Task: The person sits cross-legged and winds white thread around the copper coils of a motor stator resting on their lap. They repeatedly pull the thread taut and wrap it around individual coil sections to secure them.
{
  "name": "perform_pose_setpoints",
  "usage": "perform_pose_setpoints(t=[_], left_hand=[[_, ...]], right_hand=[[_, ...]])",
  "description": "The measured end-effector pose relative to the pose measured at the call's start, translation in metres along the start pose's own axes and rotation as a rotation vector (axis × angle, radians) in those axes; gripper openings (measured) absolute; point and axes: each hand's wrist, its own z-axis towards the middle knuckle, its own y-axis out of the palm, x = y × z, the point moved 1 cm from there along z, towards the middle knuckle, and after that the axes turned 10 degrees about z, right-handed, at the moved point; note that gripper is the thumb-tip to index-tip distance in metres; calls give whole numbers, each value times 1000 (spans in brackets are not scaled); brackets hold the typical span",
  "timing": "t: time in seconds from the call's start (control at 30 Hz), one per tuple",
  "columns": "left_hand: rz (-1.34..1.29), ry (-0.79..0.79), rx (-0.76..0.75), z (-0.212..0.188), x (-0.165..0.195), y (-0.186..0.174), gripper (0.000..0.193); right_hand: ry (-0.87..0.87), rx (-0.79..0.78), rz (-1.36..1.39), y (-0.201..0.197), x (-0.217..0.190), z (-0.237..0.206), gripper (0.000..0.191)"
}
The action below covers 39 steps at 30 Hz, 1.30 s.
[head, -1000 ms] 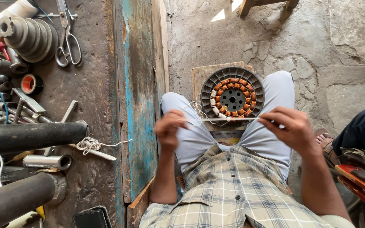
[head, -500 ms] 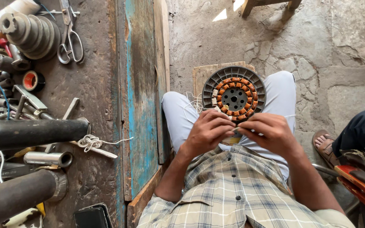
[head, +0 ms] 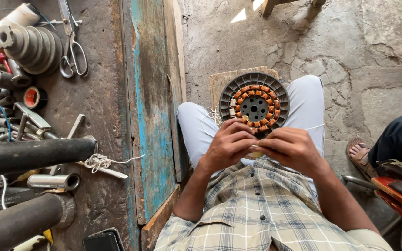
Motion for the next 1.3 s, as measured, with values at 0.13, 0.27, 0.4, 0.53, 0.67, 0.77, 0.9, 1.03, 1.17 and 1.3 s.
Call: perform_pose_setpoints(t=[0.13, 0.27, 0.4, 0.53, 0.67, 0.77, 0.9, 1.03, 1.17, 1.3], left_hand=[[-140, -279, 364, -39, -36, -25, 13], [-4, -714, 830, -68, -64, -54, 10], [378, -477, 532, -44, -44, -32, 37], [66, -36, 91, -16, -10, 17, 60], [-112, -121, 140, -30, -30, 17, 4], [-238, -531, 553, -57, -59, -15, 20], [160, -709, 767, -61, -64, -44, 19], [180, -244, 334, -22, -27, -15, 45], [22, -66, 75, -11, -9, 8, 35], [-182, -194, 341, -35, -41, -14, 15]], right_hand=[[141, 55, -63, -27, 19, -15, 9], [291, 183, -74, -49, 33, -33, 11], [250, 168, 38, -24, 29, -26, 10], [38, -9, 57, 13, 18, -7, 17], [77, -43, 10, 0, 22, -9, 16], [236, 102, 1, -32, 32, -24, 13], [293, 224, -7, -45, 35, -32, 10], [100, 41, 97, -7, 22, -14, 15], [32, -19, 82, 13, 13, -3, 16], [119, 43, 39, -14, 25, -15, 13]])
